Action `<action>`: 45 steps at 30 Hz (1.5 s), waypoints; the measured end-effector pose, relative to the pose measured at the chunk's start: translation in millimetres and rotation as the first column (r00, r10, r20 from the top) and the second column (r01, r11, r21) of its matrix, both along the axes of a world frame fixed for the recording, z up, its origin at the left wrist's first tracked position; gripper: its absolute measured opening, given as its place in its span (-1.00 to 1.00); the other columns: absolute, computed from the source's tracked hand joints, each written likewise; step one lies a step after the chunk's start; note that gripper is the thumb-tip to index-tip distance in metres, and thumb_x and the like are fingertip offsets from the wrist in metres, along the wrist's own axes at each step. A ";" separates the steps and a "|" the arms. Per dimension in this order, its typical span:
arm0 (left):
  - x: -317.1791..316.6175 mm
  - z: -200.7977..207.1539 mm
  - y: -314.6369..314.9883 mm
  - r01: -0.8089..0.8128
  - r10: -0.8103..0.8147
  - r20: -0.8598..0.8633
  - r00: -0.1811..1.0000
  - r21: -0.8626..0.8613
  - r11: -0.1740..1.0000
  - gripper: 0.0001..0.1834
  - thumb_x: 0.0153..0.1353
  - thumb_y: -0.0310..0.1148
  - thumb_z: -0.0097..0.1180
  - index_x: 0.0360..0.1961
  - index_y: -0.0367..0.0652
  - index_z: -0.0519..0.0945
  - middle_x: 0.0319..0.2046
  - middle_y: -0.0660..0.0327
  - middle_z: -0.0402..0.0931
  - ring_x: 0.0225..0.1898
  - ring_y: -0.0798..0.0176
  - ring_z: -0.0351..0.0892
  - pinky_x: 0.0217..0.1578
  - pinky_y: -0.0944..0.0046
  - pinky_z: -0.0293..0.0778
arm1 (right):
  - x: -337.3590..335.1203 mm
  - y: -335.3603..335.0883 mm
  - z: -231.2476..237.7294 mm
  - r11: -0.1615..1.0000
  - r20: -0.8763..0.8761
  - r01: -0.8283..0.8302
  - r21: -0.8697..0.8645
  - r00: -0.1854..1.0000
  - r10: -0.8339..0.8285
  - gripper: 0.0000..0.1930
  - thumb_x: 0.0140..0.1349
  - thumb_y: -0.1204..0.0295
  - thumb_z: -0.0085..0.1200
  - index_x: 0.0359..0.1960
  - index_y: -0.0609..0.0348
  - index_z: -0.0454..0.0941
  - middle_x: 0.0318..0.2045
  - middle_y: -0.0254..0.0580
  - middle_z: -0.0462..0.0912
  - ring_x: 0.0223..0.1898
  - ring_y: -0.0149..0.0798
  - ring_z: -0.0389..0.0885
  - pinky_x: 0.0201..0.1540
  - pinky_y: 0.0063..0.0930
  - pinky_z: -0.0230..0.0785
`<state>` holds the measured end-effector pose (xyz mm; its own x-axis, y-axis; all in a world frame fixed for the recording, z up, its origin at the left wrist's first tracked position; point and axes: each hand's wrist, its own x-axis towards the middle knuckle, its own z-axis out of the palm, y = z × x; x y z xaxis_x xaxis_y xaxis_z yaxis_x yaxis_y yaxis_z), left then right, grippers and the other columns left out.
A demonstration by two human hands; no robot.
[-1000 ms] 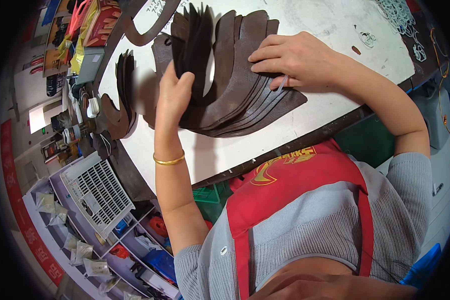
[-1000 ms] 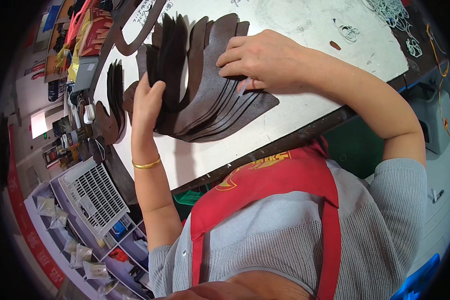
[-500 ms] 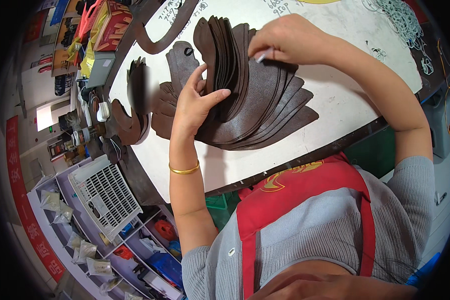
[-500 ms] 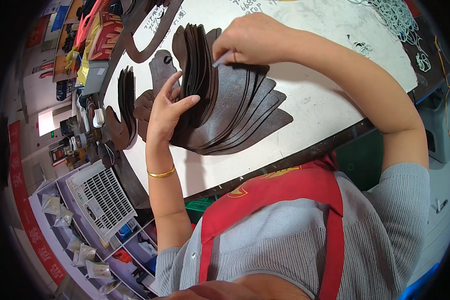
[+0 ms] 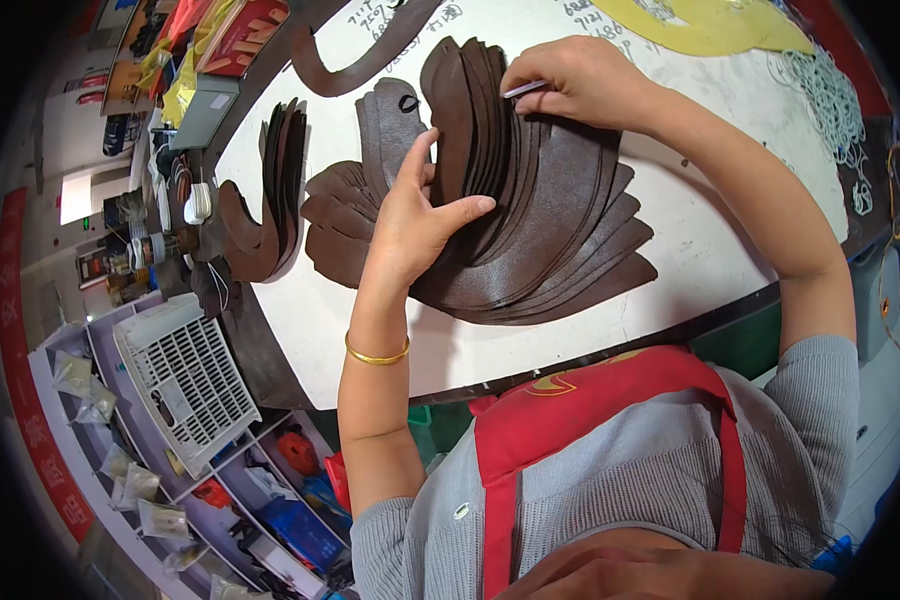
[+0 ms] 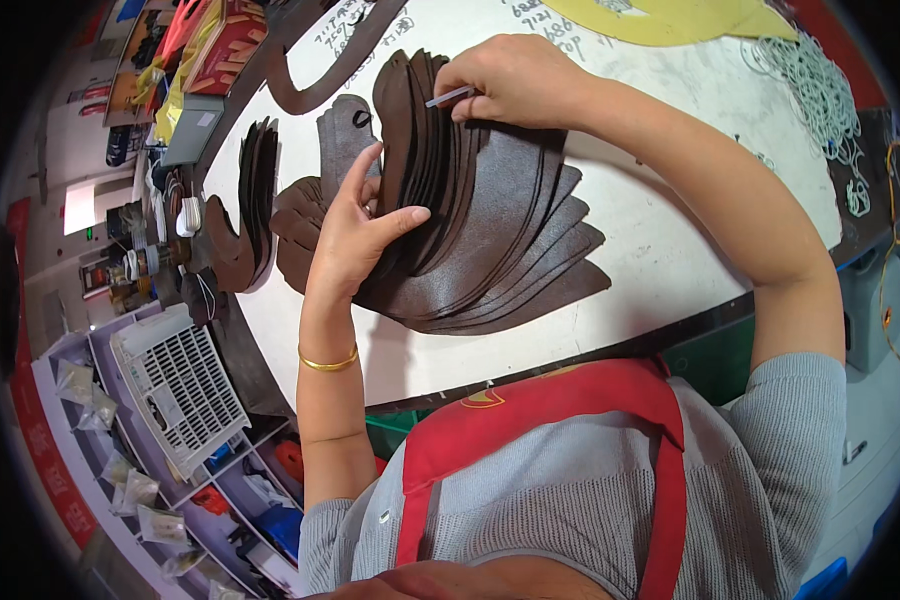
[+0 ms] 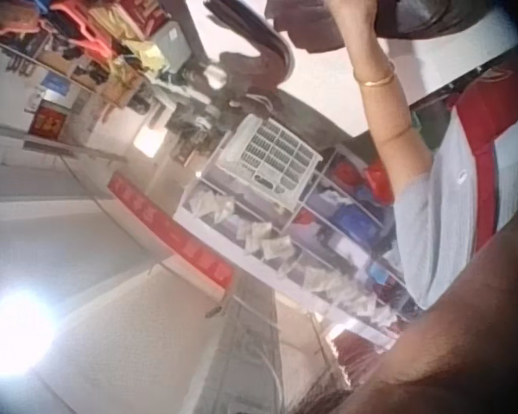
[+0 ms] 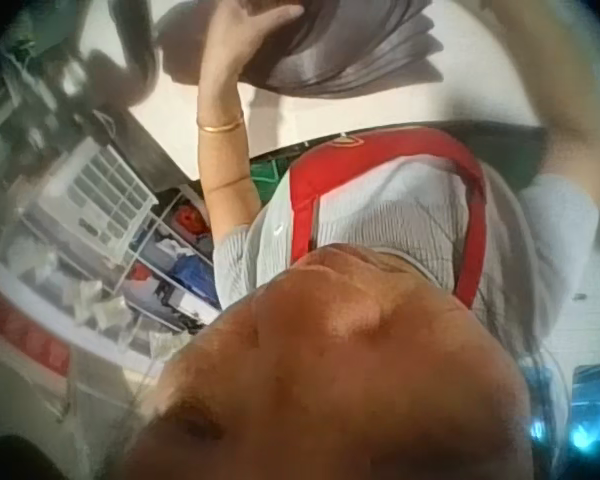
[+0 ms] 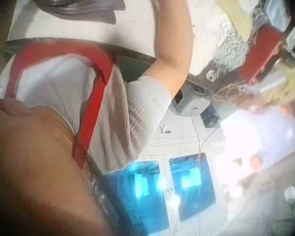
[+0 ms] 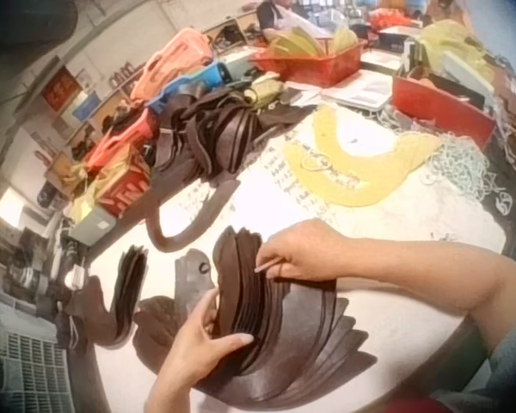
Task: Marking leather shoe components with a silver pen and bundling them together with an elastic band.
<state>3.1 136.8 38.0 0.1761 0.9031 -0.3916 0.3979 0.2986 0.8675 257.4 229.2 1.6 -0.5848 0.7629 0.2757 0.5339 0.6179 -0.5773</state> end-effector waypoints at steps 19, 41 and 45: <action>-11.1 -0.4 6.0 -0.018 0.027 0.147 0.989 -0.057 0.998 -0.04 0.17 -0.43 0.42 0.49 -0.34 0.10 0.08 -0.11 0.52 0.04 0.21 0.58 0.05 0.32 0.52 | -9.1 11.4 2.1 0.882 0.065 -0.309 0.357 0.950 0.307 -0.72 0.01 0.43 0.35 -0.20 -0.08 0.65 -0.18 -0.45 0.65 -0.16 -0.26 0.69 -0.25 -0.31 0.58; -14.2 3.7 13.6 -0.168 0.216 0.408 0.887 -0.152 0.974 -0.34 0.36 -0.41 0.20 0.41 -0.35 0.26 0.02 0.07 0.59 0.05 0.15 0.64 0.08 0.23 0.58 | -52.5 15.2 26.0 0.733 0.143 -0.410 0.543 0.905 0.401 -0.82 0.12 0.39 0.29 -0.21 -0.04 0.67 -0.17 -0.42 0.70 -0.22 -0.27 0.69 -0.32 -0.34 0.57; -21.9 8.3 9.7 -0.240 0.319 0.540 0.779 -0.213 0.947 -0.58 0.41 -0.34 0.07 0.20 -0.36 0.44 -0.05 0.06 0.62 -0.11 0.04 0.72 -0.02 0.07 0.67 | -56.9 6.4 41.2 0.756 0.141 -0.398 0.520 0.913 0.383 -0.83 0.15 0.37 0.25 -0.20 -0.04 0.67 -0.20 -0.45 0.70 -0.37 -0.26 0.71 -0.37 -0.36 0.55</action>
